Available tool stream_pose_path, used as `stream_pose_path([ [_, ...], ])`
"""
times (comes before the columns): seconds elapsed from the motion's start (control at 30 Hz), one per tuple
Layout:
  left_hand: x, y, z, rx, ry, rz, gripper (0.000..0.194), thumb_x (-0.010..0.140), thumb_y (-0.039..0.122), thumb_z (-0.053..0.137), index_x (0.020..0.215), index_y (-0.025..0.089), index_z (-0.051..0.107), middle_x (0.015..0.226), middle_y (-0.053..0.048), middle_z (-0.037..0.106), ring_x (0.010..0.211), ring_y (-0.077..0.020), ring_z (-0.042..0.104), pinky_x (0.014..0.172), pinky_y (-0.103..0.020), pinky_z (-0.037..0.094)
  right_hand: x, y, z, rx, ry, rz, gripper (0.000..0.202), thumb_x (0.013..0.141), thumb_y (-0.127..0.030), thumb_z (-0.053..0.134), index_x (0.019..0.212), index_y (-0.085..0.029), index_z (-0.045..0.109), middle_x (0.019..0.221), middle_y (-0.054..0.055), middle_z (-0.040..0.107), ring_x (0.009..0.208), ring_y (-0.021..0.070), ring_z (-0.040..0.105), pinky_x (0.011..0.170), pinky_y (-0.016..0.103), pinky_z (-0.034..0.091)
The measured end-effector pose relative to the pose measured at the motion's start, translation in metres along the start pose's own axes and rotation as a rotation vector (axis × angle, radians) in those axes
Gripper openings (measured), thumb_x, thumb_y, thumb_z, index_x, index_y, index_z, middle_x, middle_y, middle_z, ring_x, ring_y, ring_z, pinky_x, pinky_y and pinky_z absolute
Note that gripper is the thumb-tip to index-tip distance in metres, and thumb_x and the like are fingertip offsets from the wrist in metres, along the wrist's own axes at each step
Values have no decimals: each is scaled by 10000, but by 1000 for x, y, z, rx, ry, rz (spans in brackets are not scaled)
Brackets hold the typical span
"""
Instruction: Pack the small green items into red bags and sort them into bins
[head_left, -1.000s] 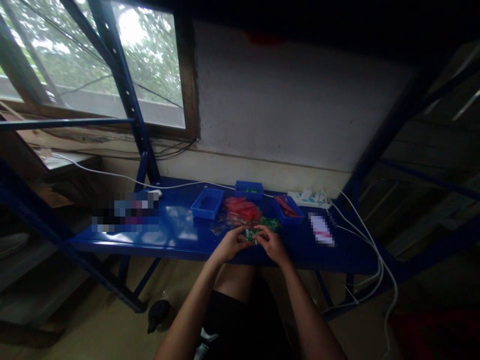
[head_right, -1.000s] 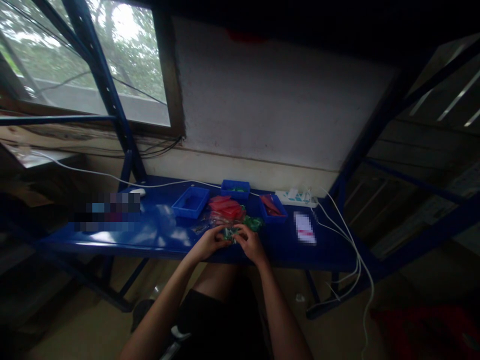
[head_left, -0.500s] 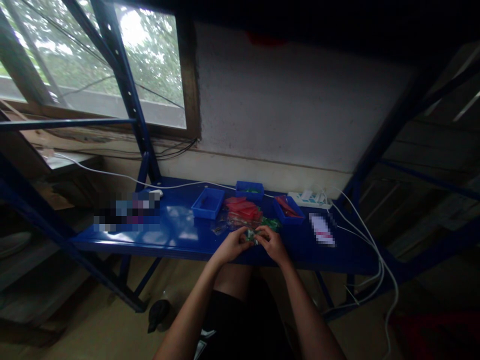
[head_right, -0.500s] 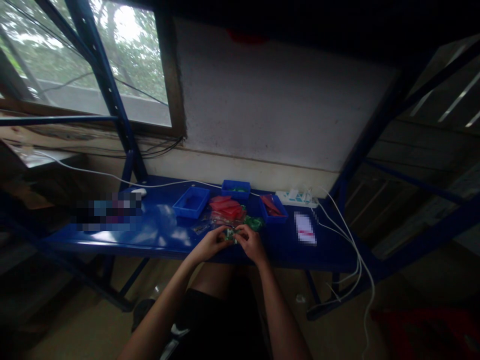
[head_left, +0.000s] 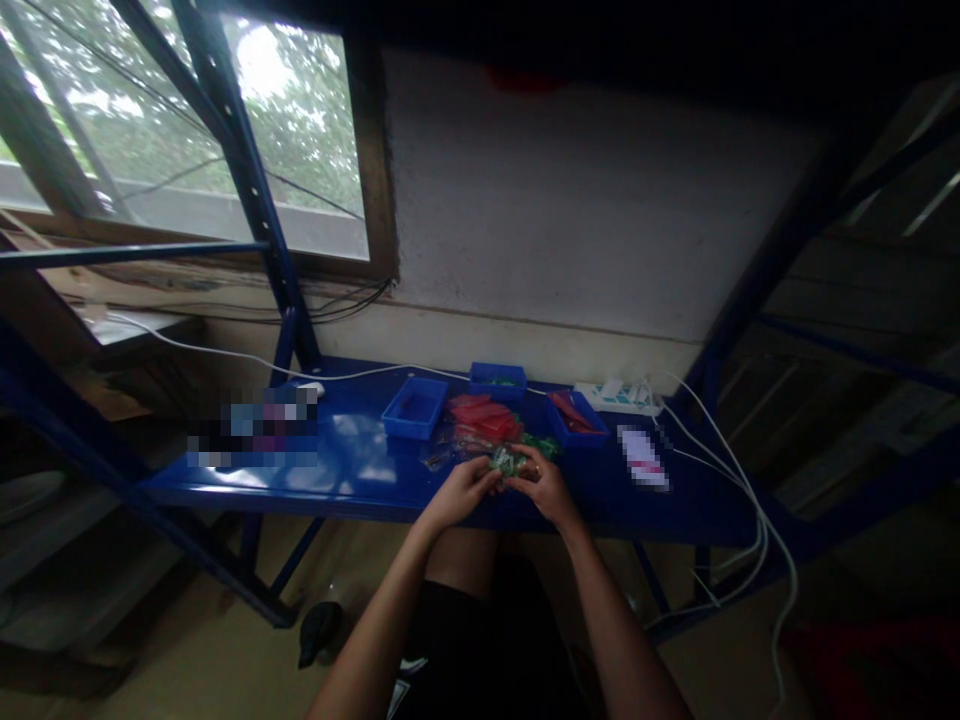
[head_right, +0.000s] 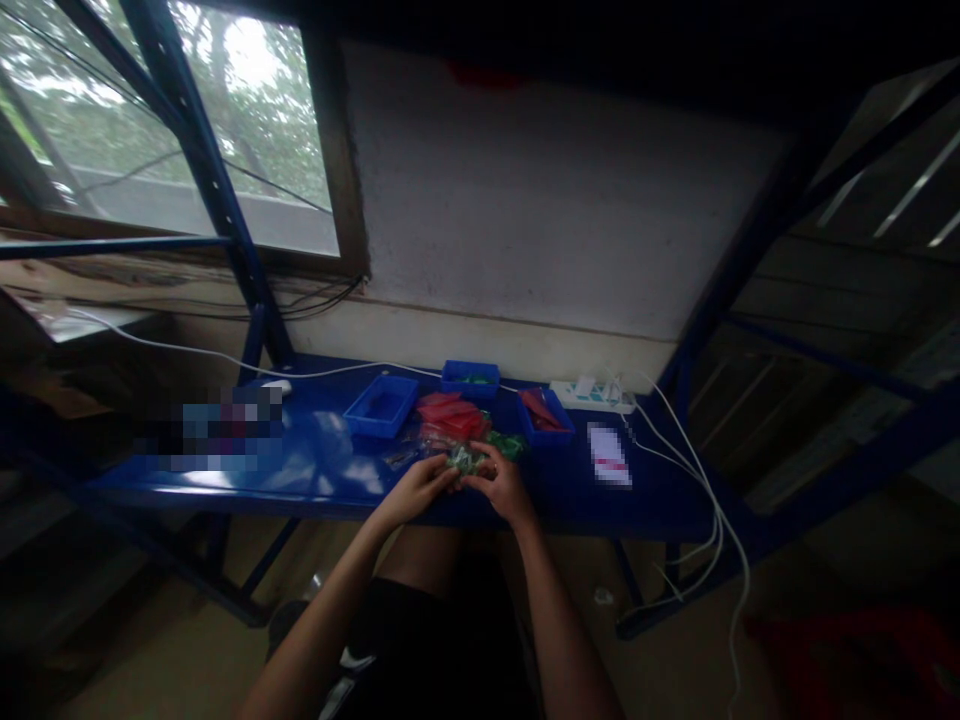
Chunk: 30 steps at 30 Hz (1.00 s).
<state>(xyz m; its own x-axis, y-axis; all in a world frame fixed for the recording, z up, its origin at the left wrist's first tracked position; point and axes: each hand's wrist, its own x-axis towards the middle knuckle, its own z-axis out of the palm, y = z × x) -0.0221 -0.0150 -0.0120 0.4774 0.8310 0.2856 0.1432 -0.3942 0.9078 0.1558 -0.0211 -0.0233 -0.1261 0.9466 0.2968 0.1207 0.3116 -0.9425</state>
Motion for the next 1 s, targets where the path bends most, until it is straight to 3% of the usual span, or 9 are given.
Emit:
stream_pose_path([
  [0.33, 1, 0, -1, 117, -6, -19, 388, 896, 440, 422, 761, 126, 606, 705, -37, 654, 650, -153, 569, 638, -240, 426, -5, -7, 2, -245, 52, -98, 324, 774, -325, 622, 1068, -191, 635, 680, -1, 666, 644, 165, 633, 618, 258, 481],
  [0.63, 2, 0, -1, 105, -3, -46, 382, 884, 433, 428, 763, 124, 617, 709, -36, 661, 650, -158, 570, 639, -238, 424, -4, -6, 3, -367, 41, -180, 274, 843, -332, 547, 1081, -213, 614, 840, 42, 711, 734, 186, 663, 682, 295, 513],
  [0.77, 1, 1, -1, 164, -5, -53, 389, 891, 413, 417, 698, 131, 604, 681, -30, 658, 630, -148, 558, 623, -226, 406, -4, -4, 3, -420, 185, -259, 325, 793, -307, 607, 1104, -211, 593, 1029, 84, 650, 808, 185, 625, 611, 268, 508],
  [0.87, 1, 2, -1, 214, -19, -36, 397, 894, 395, 413, 659, 135, 599, 659, -25, 652, 616, -141, 547, 613, -219, 389, -4, -3, 3, -464, 242, -309, 216, 780, -286, 626, 983, -211, 624, 1009, 84, 621, 830, 190, 603, 604, 266, 506],
  [0.93, 1, 2, -2, 214, -25, -28, 397, 893, 390, 415, 652, 137, 602, 654, -20, 648, 612, -137, 542, 614, -215, 386, -4, -3, 3, -499, 198, -341, 84, 810, -269, 597, 862, -212, 631, 922, 69, 624, 825, 191, 601, 646, 277, 508],
  [1.0, 1, 3, -2, 207, -37, -14, 400, 891, 385, 415, 637, 138, 601, 647, -17, 640, 610, -132, 535, 621, -214, 385, -5, -3, 4, -534, 156, -371, 83, 839, -247, 561, 790, -210, 617, 855, 58, 624, 825, 192, 602, 701, 290, 505],
])
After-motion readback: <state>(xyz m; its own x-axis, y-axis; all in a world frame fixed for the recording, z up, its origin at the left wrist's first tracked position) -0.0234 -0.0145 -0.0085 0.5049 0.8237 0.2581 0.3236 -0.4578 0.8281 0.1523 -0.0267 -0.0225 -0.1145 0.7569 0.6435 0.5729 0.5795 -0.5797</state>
